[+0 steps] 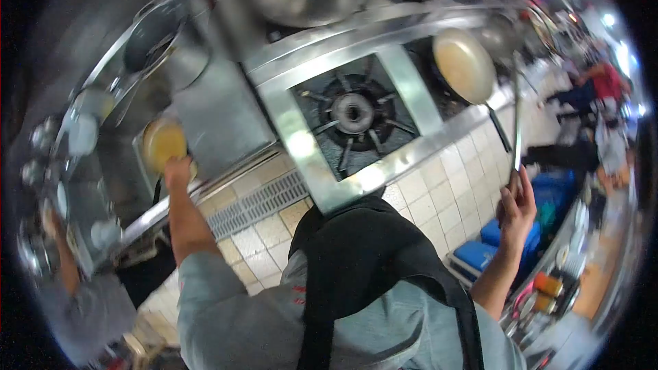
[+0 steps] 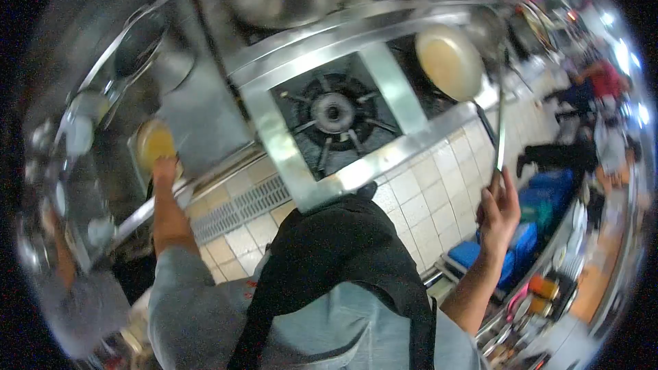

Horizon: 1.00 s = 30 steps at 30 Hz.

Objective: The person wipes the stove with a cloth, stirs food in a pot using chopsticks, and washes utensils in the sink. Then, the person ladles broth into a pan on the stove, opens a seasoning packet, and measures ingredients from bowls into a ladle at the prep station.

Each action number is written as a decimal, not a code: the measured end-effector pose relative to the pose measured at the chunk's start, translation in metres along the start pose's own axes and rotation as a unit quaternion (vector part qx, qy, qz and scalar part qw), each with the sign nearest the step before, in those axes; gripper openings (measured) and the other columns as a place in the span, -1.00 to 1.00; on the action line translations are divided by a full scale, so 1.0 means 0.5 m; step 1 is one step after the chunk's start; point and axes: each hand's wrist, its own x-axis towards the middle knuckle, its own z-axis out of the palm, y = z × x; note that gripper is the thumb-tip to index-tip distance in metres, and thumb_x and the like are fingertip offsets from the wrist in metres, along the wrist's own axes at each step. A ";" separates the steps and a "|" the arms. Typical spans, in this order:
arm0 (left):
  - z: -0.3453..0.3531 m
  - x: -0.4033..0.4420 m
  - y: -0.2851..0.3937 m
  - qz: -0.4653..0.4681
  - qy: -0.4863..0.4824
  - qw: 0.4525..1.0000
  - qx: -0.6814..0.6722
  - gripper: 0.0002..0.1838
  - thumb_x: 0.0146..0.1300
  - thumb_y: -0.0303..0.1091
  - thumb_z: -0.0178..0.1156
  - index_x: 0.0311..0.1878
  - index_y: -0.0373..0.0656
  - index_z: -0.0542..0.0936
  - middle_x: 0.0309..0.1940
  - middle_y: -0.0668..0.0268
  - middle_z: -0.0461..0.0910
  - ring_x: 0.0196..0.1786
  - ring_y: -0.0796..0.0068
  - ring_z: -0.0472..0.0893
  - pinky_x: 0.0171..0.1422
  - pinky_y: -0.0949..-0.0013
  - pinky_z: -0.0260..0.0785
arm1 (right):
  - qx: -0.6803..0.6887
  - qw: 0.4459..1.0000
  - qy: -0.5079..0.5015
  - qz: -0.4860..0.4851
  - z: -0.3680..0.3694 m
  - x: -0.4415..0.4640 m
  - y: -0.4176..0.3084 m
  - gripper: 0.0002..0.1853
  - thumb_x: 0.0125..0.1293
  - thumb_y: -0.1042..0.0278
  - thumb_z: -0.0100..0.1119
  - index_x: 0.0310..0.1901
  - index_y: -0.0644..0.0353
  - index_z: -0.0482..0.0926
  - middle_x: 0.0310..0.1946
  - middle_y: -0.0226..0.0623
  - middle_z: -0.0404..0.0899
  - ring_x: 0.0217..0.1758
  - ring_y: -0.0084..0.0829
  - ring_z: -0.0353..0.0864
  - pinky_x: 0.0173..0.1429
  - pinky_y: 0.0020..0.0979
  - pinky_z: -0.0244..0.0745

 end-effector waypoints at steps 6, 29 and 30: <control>-0.075 0.000 0.040 -0.019 -0.080 0.964 -0.255 -0.54 0.19 -0.13 0.04 -0.08 -0.40 0.53 -0.21 -0.02 0.58 -0.13 0.10 0.52 0.00 0.13 0.27 | 0.002 0.999 0.016 0.034 -0.015 -0.025 0.001 -0.41 0.15 0.56 0.12 0.27 0.17 0.31 -0.47 -0.45 0.39 -0.58 -0.66 0.34 -0.56 -0.59 0.26; -0.027 -0.014 -0.012 0.028 -0.050 0.998 -0.010 -0.60 0.06 -0.33 0.10 -0.06 -0.39 0.54 -0.06 -0.15 0.53 0.05 -0.15 0.47 0.14 0.11 0.28 | 0.045 0.999 0.024 0.014 -0.004 -0.052 -0.015 -0.42 0.15 0.55 0.15 0.26 0.26 0.30 -0.43 -0.41 0.44 -0.59 -0.69 0.34 -0.59 -0.63 0.25; -0.047 -0.032 0.007 0.017 -0.018 0.998 -0.062 -0.61 0.07 -0.36 0.09 -0.05 -0.38 0.53 -0.06 -0.15 0.52 0.05 -0.14 0.46 0.15 0.11 0.28 | 0.055 0.998 0.026 0.006 -0.004 -0.055 -0.010 -0.42 0.15 0.56 0.14 0.26 0.26 0.29 -0.42 -0.40 0.45 -0.60 -0.69 0.34 -0.60 -0.63 0.24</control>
